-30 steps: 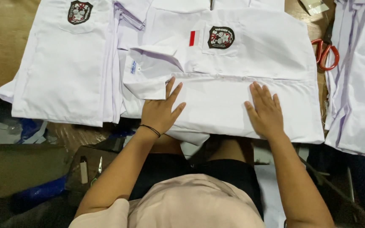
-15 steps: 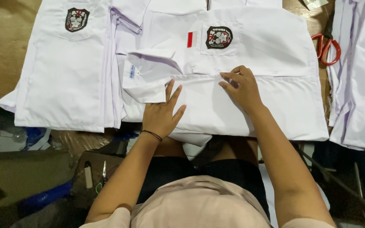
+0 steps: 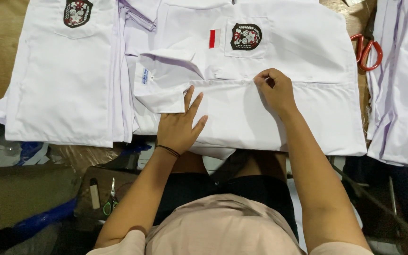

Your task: The person folds a white short-sleeved shirt with a crest on the pocket, smoothing the fabric and aligning the edges. The shirt is folded in half and then again to form a compact rectangle, then placed on a stack of similar shirts.

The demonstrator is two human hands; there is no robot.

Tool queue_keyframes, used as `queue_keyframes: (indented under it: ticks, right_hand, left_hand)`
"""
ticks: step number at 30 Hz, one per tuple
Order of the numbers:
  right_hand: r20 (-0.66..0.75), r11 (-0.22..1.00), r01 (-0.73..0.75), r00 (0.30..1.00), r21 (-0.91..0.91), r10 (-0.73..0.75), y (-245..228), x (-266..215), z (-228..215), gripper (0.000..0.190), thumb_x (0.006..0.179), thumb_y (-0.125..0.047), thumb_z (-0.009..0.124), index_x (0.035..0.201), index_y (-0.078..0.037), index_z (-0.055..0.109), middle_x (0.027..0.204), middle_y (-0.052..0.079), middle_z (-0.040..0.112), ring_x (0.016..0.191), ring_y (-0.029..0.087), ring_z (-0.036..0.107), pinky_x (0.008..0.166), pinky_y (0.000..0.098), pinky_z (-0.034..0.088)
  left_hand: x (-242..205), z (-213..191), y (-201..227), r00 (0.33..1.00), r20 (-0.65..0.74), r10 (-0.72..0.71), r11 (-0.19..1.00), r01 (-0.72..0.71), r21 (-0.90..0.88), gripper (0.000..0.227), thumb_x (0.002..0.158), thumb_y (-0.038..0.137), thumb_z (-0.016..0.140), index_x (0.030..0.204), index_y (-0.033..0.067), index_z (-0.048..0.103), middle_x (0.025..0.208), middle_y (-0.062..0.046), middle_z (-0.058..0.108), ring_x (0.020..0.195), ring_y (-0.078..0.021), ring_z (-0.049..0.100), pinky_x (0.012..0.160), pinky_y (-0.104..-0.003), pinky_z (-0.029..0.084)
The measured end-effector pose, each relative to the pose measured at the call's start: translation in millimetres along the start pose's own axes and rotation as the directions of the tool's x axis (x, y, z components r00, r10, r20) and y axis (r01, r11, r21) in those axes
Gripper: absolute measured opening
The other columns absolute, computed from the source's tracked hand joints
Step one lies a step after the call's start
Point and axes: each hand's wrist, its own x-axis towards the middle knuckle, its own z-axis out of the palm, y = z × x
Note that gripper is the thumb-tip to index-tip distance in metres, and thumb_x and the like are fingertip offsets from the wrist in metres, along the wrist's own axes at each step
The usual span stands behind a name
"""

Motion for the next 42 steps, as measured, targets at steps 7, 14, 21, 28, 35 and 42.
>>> queue_keyframes:
  ticks: [7, 14, 21, 28, 35, 42]
  right_hand:
    - [0.088, 0.981, 0.170, 0.983, -0.096, -0.162, -35.1, -11.6, -8.7, 0.007, 0.095, -0.005, 0.077, 0.102, -0.004, 0.074, 0.097, 0.013, 0.067, 0.087, 0.028, 0.063, 0.073, 0.0369, 0.055]
    - [0.130, 0.960, 0.188, 0.978, -0.205, -0.163, -38.7, -4.2, -6.4, 0.004, 0.096, -0.005, 0.075, 0.099, -0.003, 0.075, 0.096, 0.013, 0.069, 0.087, 0.027, 0.064, 0.075, 0.0355, 0.056]
    - [0.263, 0.878, 0.301, 0.941, -0.373, -0.211, -28.8, 5.8, -7.0, 0.008, 0.102, -0.014, 0.068, 0.099, -0.006, 0.068, 0.096, 0.009, 0.064, 0.090, 0.027, 0.062, 0.086, 0.0410, 0.048]
    - [0.335, 0.884, 0.322, 0.919, -0.339, -0.206, -12.8, 12.3, -9.3, 0.015, 0.109, -0.019, 0.057, 0.100, -0.007, 0.057, 0.094, 0.010, 0.056, 0.091, 0.032, 0.059, 0.088, 0.0452, 0.045]
    - [0.320, 0.960, 0.191, 0.940, -0.204, -0.119, -26.8, 5.5, -18.8, 0.014, 0.112, -0.018, 0.053, 0.103, -0.007, 0.054, 0.093, 0.013, 0.056, 0.090, 0.035, 0.060, 0.087, 0.0487, 0.047]
    - [0.251, 0.987, 0.155, 0.958, -0.051, -0.137, -19.8, 3.9, -20.4, 0.010, 0.113, -0.015, 0.051, 0.111, -0.006, 0.056, 0.108, 0.017, 0.062, 0.101, 0.034, 0.062, 0.089, 0.0469, 0.051]
  left_hand:
    - [2.7, 15.5, -7.6, 0.999, -0.046, 0.021, 1.000, -0.020, 0.013, 0.065, 0.106, 0.056, 0.030, 0.163, 0.0238, 0.029, 0.172, -0.005, 0.014, 0.155, -0.0268, 0.021, 0.121, -0.050, 0.005]
    - [1.8, 14.5, -6.3, 0.999, -0.043, 0.015, 1.000, -0.015, 0.005, 0.065, 0.106, 0.056, 0.030, 0.162, 0.0241, 0.029, 0.172, -0.004, 0.014, 0.156, -0.0260, 0.018, 0.122, -0.050, 0.003]
    - [0.8, 5.5, -2.1, 0.998, -0.058, 0.026, 1.000, -0.025, 0.014, 0.065, 0.106, 0.056, 0.031, 0.162, 0.0237, 0.029, 0.172, -0.005, 0.016, 0.155, -0.0262, 0.021, 0.121, -0.050, 0.006]
    - [2.9, 21.8, -9.8, 0.998, -0.061, 0.026, 1.000, -0.026, 0.000, 0.065, 0.106, 0.056, 0.031, 0.162, 0.0235, 0.029, 0.172, -0.005, 0.016, 0.155, -0.0265, 0.022, 0.122, -0.051, 0.007]
    - [1.6, 14.8, -6.3, 0.998, -0.057, 0.024, 1.000, -0.024, 0.005, 0.065, 0.106, 0.056, 0.030, 0.163, 0.0245, 0.028, 0.172, -0.004, 0.015, 0.155, -0.0264, 0.022, 0.122, -0.051, 0.005]
    - [3.4, 20.8, -9.0, 0.998, -0.063, 0.023, 1.000, -0.022, 0.015, 0.065, 0.106, 0.056, 0.030, 0.163, 0.0244, 0.028, 0.172, -0.003, 0.014, 0.155, -0.0261, 0.023, 0.122, -0.051, 0.005]
